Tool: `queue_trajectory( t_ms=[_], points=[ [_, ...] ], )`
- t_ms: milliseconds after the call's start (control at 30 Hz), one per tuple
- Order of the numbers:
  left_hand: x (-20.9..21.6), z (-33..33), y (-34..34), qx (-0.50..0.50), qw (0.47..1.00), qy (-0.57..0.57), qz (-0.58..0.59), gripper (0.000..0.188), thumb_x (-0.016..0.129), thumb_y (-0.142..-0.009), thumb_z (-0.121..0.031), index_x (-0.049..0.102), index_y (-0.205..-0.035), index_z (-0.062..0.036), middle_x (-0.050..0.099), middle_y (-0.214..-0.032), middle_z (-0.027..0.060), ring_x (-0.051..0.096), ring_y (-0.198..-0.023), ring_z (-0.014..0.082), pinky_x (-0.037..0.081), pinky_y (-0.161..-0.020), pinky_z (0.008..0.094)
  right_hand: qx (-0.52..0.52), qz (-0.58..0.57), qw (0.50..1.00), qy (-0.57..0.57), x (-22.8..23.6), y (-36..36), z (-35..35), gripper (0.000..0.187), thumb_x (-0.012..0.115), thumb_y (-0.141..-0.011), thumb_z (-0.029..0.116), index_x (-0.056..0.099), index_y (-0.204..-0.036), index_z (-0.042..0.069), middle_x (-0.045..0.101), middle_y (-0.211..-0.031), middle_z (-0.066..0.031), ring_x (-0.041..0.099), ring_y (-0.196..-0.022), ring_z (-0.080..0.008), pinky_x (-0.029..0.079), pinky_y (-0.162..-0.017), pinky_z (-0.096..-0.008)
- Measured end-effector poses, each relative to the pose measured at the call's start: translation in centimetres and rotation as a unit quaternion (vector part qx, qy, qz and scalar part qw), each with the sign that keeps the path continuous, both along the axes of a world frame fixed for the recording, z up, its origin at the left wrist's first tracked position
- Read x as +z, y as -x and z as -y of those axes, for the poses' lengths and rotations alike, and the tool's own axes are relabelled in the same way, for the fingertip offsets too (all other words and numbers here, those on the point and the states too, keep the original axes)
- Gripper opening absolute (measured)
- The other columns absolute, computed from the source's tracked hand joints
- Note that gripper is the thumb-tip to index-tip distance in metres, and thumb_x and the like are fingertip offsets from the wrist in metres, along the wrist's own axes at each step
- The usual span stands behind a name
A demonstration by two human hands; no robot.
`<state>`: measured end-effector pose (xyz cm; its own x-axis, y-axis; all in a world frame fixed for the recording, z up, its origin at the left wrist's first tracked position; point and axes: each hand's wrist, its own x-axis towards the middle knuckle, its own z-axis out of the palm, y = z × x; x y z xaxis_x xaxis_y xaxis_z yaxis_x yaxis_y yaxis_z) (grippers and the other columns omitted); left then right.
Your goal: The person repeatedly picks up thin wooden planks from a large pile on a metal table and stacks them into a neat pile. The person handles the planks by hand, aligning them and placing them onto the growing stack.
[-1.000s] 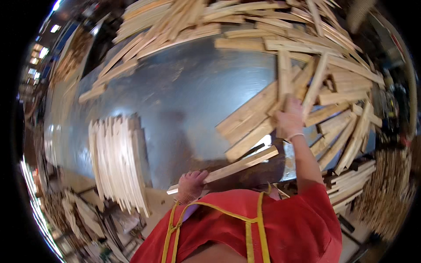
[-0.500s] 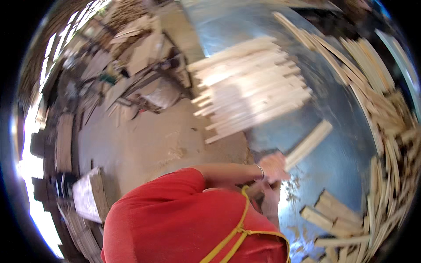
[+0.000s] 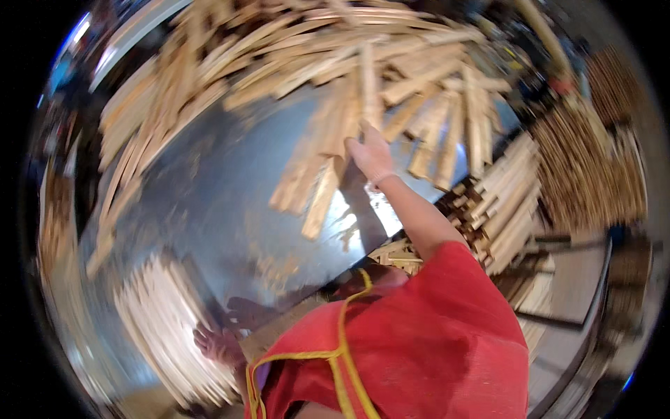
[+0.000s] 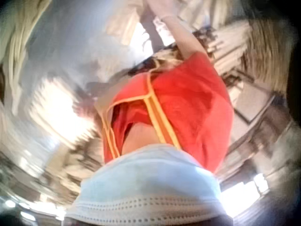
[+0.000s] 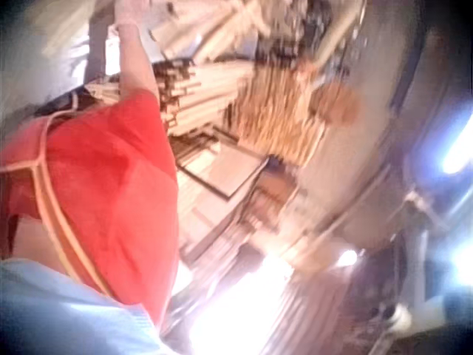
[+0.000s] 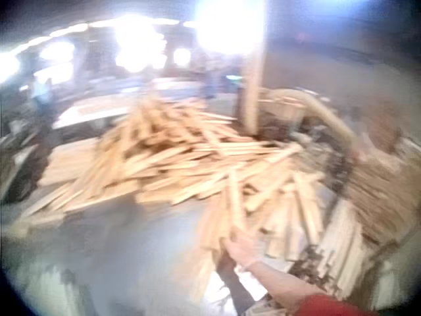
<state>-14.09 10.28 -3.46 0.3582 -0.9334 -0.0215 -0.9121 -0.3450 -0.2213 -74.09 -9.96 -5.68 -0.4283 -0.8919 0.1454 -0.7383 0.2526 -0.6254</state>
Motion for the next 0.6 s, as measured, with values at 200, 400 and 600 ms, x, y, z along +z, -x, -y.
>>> queue_trajectory(
  t_ms=[200,400,600],
  points=[
    [-2.4,13.9,13.2,-0.192,0.961,0.003,-0.196,0.078,0.076,-0.095,-0.036,0.048,-0.158,-0.0010,0.047,-0.162,0.0262,0.045,-0.150,0.0435,0.038,-0.123,0.0518,-0.223,0.073,0.969,-0.082,-0.2,3.4,3.2,0.054,0.066,-0.093,0.046,0.069,-0.132,0.008,0.073,-0.129,-0.0243,0.069,-0.124,-0.0404,0.056,-0.103,-0.0498],
    [-3.3,25.7,28.7,-0.251,0.912,-0.054,-0.319,0.083,0.073,-0.097,-0.039,0.045,-0.159,0.0085,0.046,-0.163,0.0298,0.044,-0.152,0.0428,0.040,-0.123,0.0477,-0.219,0.039,0.974,0.045,-2.7,-0.1,3.9,0.069,0.073,-0.083,0.022,0.056,-0.148,0.002,0.066,-0.138,-0.0272,0.060,-0.135,-0.0413,0.048,-0.115,-0.0482],
    [-2.3,26.7,35.6,-0.123,0.755,-0.159,-0.624,0.067,0.071,-0.100,-0.025,0.049,-0.154,0.0060,0.060,-0.145,0.0262,0.061,-0.130,0.0355,0.046,-0.116,0.0431,-0.036,0.386,0.922,-0.005,-1.6,-5.9,0.9,0.038,0.071,-0.087,0.021,0.067,-0.122,0.006,0.073,-0.109,-0.0203,0.071,-0.106,-0.0337,0.056,-0.093,-0.0445]
  ],
)
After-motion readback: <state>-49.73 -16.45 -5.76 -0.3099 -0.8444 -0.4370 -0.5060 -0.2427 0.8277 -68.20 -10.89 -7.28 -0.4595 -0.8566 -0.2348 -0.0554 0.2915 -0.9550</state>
